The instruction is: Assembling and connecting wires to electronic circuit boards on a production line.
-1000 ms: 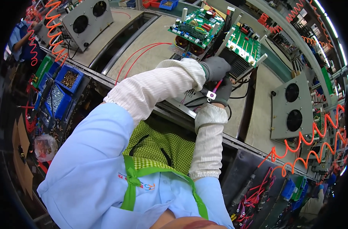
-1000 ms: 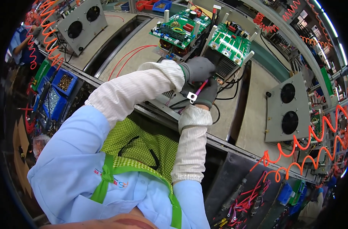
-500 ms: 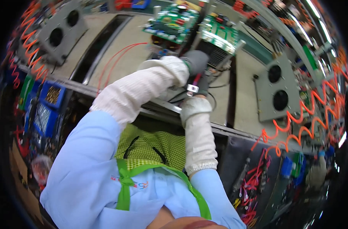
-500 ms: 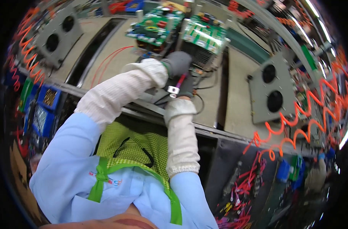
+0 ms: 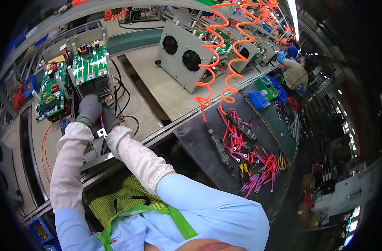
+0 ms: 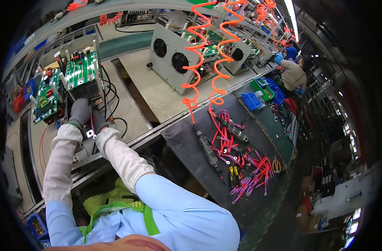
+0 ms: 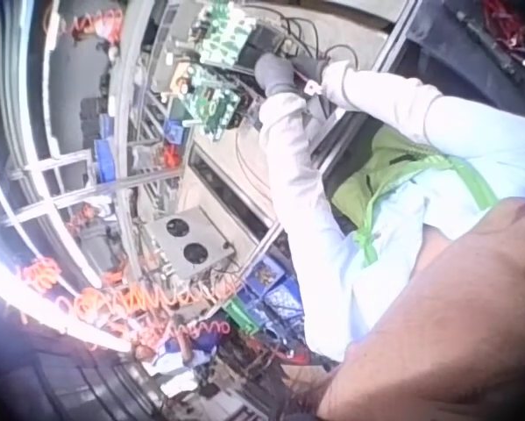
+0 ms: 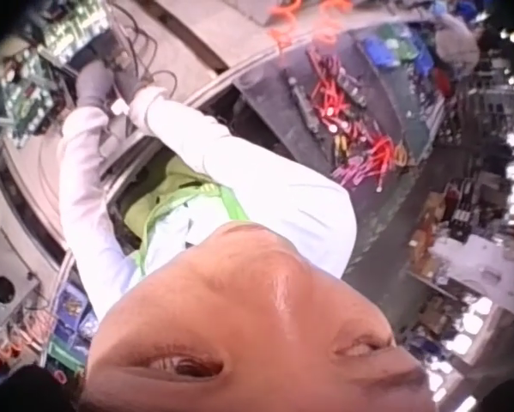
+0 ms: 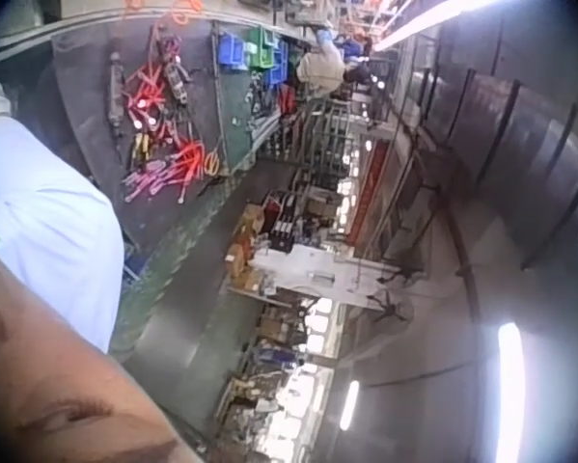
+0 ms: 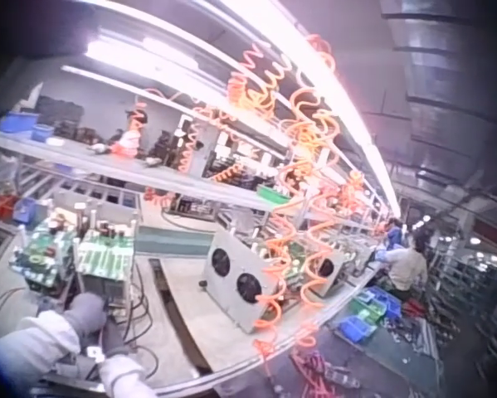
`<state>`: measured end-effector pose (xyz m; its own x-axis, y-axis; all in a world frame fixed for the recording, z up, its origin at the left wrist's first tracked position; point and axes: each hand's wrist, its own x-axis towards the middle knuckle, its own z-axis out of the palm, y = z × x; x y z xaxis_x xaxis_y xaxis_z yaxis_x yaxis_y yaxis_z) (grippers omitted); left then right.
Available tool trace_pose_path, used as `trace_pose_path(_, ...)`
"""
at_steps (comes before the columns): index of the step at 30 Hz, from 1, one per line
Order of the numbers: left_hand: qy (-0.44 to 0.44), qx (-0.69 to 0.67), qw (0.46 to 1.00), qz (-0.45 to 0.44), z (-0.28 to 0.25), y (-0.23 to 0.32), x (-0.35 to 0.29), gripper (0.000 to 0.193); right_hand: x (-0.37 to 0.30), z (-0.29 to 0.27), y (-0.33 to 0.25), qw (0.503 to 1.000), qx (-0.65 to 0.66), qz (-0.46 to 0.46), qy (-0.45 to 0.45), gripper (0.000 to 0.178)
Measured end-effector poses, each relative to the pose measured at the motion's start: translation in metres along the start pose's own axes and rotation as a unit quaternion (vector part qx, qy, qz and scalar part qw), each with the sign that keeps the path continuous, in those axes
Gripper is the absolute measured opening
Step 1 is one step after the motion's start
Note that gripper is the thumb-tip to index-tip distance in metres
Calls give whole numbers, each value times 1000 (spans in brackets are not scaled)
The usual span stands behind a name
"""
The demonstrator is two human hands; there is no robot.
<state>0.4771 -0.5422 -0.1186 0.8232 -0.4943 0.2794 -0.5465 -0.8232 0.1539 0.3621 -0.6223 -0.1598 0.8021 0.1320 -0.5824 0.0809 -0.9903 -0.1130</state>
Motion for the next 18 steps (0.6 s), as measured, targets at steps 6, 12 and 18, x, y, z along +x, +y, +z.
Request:
trace_pose_path(6,64,-43,997,19,5,-6,-1,16,28,-3,3,993,68,3,101,34)
trace_pose_path(12,45,-39,998,18,3,-14,-1,16,30,-3,-1,996,55,4,75,35)
trace_pose_path(18,42,-115,992,40,8,-14,5,16,28,0,1,998,42,15,49,35)
